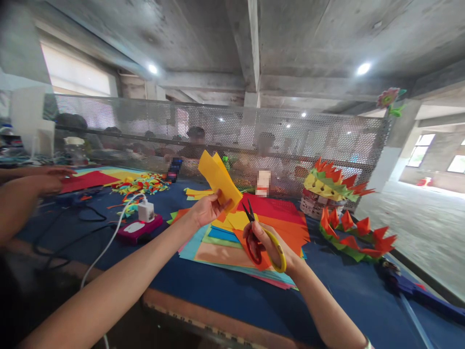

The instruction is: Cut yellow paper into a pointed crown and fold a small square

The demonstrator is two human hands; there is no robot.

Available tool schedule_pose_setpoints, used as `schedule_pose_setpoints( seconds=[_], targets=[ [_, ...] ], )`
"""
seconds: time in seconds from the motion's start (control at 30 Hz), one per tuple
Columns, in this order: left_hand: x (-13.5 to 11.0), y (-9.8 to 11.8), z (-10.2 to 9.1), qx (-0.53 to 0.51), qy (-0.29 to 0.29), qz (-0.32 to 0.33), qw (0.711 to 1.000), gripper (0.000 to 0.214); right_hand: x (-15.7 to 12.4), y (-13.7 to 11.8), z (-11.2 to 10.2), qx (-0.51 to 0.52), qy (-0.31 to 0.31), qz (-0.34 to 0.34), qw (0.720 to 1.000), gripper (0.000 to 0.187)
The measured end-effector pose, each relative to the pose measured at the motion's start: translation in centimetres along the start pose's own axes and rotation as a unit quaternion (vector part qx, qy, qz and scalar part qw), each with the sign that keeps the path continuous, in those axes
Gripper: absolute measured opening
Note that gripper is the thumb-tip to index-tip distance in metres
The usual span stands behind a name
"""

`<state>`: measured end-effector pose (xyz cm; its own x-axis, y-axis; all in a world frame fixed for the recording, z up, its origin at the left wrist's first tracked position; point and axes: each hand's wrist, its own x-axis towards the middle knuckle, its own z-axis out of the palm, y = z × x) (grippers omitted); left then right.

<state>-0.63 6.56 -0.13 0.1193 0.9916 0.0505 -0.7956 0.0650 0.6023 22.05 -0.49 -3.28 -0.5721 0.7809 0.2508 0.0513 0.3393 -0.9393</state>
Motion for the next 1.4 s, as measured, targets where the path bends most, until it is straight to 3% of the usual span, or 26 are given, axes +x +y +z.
schedule_pose_setpoints(
  seconds=[0.57, 0.73, 1.07, 1.4],
  targets=[
    [0.1, -0.5, -0.3, 0.012, -0.027, -0.012, 0.999, 0.031, 0.0, -0.2, -0.2, -0.016, -0.018, -0.018, 1.0, 0.053],
    [-0.3, -0.8, -0.2, 0.038, -0.058, -0.033, 0.997, 0.029, 0.0, -0.2, 0.0, -0.03, -0.017, -0.029, 0.999, 0.051],
    [-0.6, -0.9, -0.3, 0.06, -0.059, -0.037, 0.996, 0.014, 0.2, -0.1, 0.1, -0.043, 0.016, -0.031, 0.998, 0.05],
    [-0.7, -1.1, -0.4, 0.094, -0.105, -0.035, 0.989, 0.014, 0.2, 0.3, 0.3, -0.03, 0.028, -0.037, 0.998, 0.05]
  ],
)
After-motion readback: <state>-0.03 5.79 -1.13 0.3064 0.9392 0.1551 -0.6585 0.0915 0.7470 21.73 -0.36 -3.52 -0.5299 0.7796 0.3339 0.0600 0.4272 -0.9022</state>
